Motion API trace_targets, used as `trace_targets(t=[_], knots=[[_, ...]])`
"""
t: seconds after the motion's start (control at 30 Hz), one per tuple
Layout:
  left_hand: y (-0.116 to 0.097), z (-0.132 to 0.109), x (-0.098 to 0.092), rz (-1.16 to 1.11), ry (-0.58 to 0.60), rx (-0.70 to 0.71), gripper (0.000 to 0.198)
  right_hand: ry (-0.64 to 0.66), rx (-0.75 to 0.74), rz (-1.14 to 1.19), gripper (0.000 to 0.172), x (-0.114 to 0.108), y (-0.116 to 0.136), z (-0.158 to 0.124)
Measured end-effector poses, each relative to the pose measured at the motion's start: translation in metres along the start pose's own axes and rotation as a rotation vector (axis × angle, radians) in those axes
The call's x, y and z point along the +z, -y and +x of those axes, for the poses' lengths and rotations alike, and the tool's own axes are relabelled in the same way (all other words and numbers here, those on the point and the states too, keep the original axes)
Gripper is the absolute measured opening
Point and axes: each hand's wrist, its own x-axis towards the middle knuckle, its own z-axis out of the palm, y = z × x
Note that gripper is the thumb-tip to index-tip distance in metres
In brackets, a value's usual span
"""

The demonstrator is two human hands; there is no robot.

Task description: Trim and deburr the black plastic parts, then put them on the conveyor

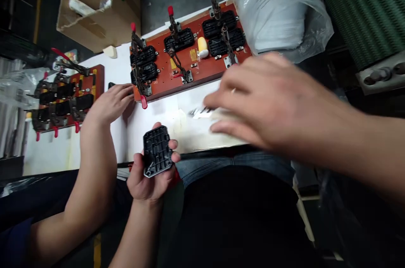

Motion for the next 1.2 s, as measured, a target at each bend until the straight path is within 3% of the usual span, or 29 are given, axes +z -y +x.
trace_targets(t=[0.07, 0.17, 0.3, 0.43, 0.63, 0.73, 0.8, 0.9, 0.97, 1.0, 1.03, 1.13, 1.2], knots=[[-0.004, 0.002, -0.006, -0.005, -0.033, 0.000, 0.066, 0.032, 0.208, -0.049, 0.060, 0.004, -0.034, -0.021], [-0.001, 0.005, -0.005, 0.025, -0.034, -0.056, 0.064, 0.090, 0.480, -0.110, 0.057, 0.024, -0.079, -0.047], [0.009, 0.007, 0.010, 0.061, 0.027, -0.109, 0.082, 0.097, 0.562, -0.137, 0.051, 0.052, -0.109, -0.062], [0.014, 0.004, 0.023, 0.082, 0.074, -0.103, 0.097, 0.015, 0.478, -0.157, 0.044, 0.065, -0.096, -0.059], [0.010, 0.009, 0.039, 0.239, 0.026, 0.001, 0.109, 0.162, 0.344, -0.090, 0.021, 0.097, -0.051, -0.054], [-0.006, 0.013, 0.051, 0.391, -0.041, 0.142, 0.106, 0.044, 0.325, 0.079, 0.020, 0.114, -0.032, -0.054], [-0.031, 0.021, 0.057, 0.529, -0.051, 0.334, 0.099, -0.091, 0.367, 0.121, 0.020, 0.126, -0.023, -0.054], [-0.095, 0.050, 0.068, 0.814, -0.067, 0.832, 0.103, -0.230, 0.444, 0.165, 0.018, 0.140, -0.015, -0.052], [-0.149, 0.083, 0.082, 1.021, -0.202, 1.150, 0.114, -0.265, 0.459, 0.198, 0.018, 0.143, -0.012, -0.052], [-0.177, 0.102, 0.089, 1.121, -0.361, 1.240, 0.110, -0.275, 0.458, 0.208, 0.019, 0.143, -0.011, -0.052], [-0.204, 0.121, 0.096, 1.229, -0.548, 1.232, 0.102, -0.282, 0.457, 0.214, 0.020, 0.143, -0.011, -0.052], [-0.268, 0.170, 0.106, 1.399, -0.644, 1.033, 0.093, -0.296, 0.459, 0.227, 0.022, 0.143, -0.011, -0.055], [-0.294, 0.186, 0.104, 1.482, -0.738, 0.930, 0.089, -0.313, 0.447, 0.245, 0.022, 0.148, -0.013, -0.057]])
